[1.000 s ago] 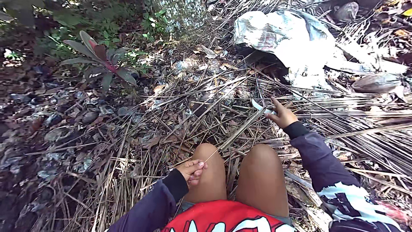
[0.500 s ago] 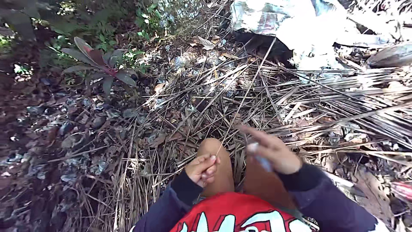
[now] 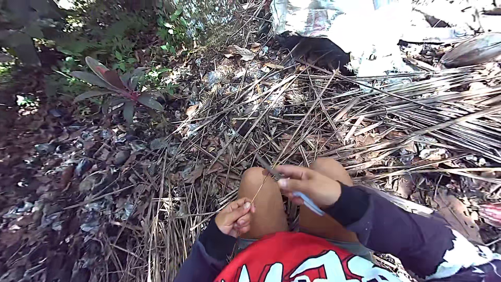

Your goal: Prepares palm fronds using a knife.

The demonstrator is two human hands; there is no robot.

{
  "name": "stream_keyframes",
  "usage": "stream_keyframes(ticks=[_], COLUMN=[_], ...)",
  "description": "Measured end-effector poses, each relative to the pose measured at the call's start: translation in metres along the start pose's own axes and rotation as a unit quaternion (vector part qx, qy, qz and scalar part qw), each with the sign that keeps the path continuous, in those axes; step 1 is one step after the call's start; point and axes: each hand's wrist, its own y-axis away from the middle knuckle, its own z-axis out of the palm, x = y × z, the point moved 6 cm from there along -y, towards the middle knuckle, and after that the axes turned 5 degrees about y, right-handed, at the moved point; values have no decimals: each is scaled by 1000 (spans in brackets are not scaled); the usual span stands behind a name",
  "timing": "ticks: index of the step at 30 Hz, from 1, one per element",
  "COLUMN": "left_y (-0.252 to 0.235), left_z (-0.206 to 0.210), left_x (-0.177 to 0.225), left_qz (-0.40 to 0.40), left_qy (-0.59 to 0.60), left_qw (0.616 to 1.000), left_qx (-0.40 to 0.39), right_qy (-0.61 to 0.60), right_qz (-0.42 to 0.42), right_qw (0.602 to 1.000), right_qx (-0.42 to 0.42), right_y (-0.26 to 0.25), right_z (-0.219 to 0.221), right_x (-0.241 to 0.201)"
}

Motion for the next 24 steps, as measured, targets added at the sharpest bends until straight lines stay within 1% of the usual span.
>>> stream_keyframes(ticks=[1,2,4,5,6,7,9,10,12,13,14,16,17,18,20,21,22,23,24], left_y=[1,5,17,22,26,27,28,26,25,26,28,31,29,27,21,19,21,25,31], left_z=[-3,-9,-21,-25,-27,-27,-28,-29,-29,-30,-30,-23,-19,-17,-19,-19,-22,-27,-33], left_x=[2,3,2,1,1,1,-3,-3,-5,-6,-7,-6,-4,-4,-2,-2,-3,-6,-7], left_qz=[5,10,13,14,13,13,11,10,2,-6,-14,-18,-10,-1,13,15,12,6,3], left_qy=[-14,-32,-59,-61,-62,-61,-53,-46,-24,-11,-1,-19,-43,-70,-117,-127,-129,-124,-119], left_qw=[1000,999,998,998,998,998,999,999,1000,1000,1000,999,999,997,992,991,990,991,991], left_qx=[0,3,11,11,2,-6,4,7,-7,-17,-23,-20,-9,13,46,49,48,52,64], right_qy=[2,6,30,39,49,53,55,56,49,60,77,108,110,109,117,114,117,116,107], right_qz=[-3,-24,-99,-127,-143,-152,-154,-149,-110,-103,-115,-162,-174,-175,-162,-151,-134,-112,-94], right_qw=[1000,999,986,975,966,960,959,964,982,983,977,952,943,938,939,939,931,917,894], right_qx=[2,37,133,176,209,228,231,211,143,136,162,237,263,277,281,288,320,366,425], right_y=[0,2,7,12,16,17,15,12,7,8,10,19,21,20,18,17,20,29,43], right_z=[-1,-16,-68,-92,-107,-112,-98,-84,-58,-61,-79,-125,-132,-129,-103,-94,-99,-121,-154], right_x=[-3,-13,-43,-59,-71,-77,-71,-62,-36,-31,-34,-53,-57,-57,-46,-37,-33,-34,-41])
